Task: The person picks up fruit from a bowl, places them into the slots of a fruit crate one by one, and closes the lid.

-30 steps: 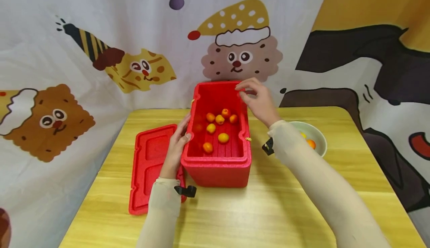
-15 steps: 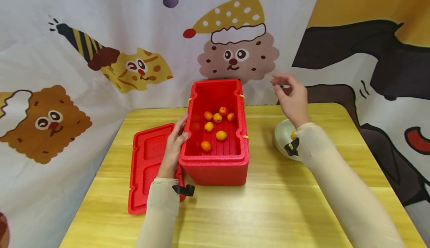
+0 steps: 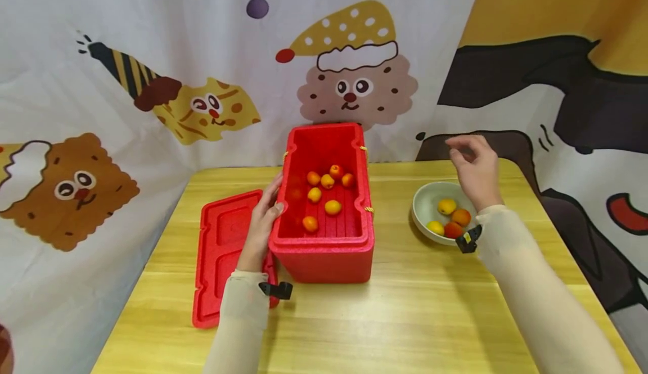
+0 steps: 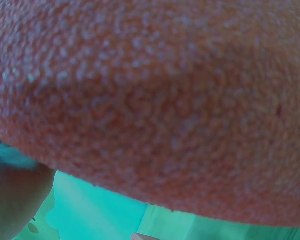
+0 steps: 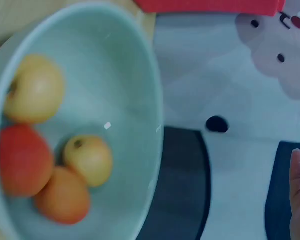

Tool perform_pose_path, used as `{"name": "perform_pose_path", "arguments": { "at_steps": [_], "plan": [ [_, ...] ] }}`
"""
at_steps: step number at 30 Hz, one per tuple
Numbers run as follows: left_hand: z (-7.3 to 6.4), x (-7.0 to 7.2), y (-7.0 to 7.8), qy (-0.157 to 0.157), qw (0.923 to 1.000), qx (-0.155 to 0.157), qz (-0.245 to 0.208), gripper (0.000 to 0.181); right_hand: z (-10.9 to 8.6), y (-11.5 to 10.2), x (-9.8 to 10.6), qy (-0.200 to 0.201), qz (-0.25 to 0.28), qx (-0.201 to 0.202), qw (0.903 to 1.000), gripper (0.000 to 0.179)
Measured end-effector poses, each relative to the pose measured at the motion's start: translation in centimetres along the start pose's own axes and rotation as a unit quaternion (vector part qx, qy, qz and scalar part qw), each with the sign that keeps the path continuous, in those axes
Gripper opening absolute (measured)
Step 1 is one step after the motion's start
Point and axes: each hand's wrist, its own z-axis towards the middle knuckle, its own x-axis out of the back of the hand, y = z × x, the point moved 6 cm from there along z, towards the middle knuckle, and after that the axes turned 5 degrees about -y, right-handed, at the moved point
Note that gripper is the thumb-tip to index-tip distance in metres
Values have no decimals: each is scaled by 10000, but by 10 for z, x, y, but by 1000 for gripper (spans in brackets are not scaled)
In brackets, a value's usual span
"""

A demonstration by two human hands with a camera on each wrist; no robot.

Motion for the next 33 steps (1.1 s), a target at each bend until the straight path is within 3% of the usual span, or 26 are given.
{"name": "perform_pose_path", "arguments": {
  "at_steps": [5, 12, 16, 25, 33],
  "plan": [
    [-1, 1, 1, -10, 10000, -26, 1, 57, -8, 14, 6, -112, -175, -265, 9994, 26],
    [-3, 0, -1, -54, 9999, -19, -83, 57, -18, 23, 13, 146, 173, -247, 9994, 24],
    [-2, 0, -1, -50, 9999, -34, -103, 57, -23, 28, 13, 120, 12, -425, 9990, 25],
    [-2, 1, 1, -30, 9999, -101, 22, 55, -34, 53, 7, -442, -426, -612, 9962, 33],
    [0, -1, 3, -86, 9998, -118, 97, 55, -41, 75, -2, -1155, -845, -755, 9868, 38]
  ]
}}
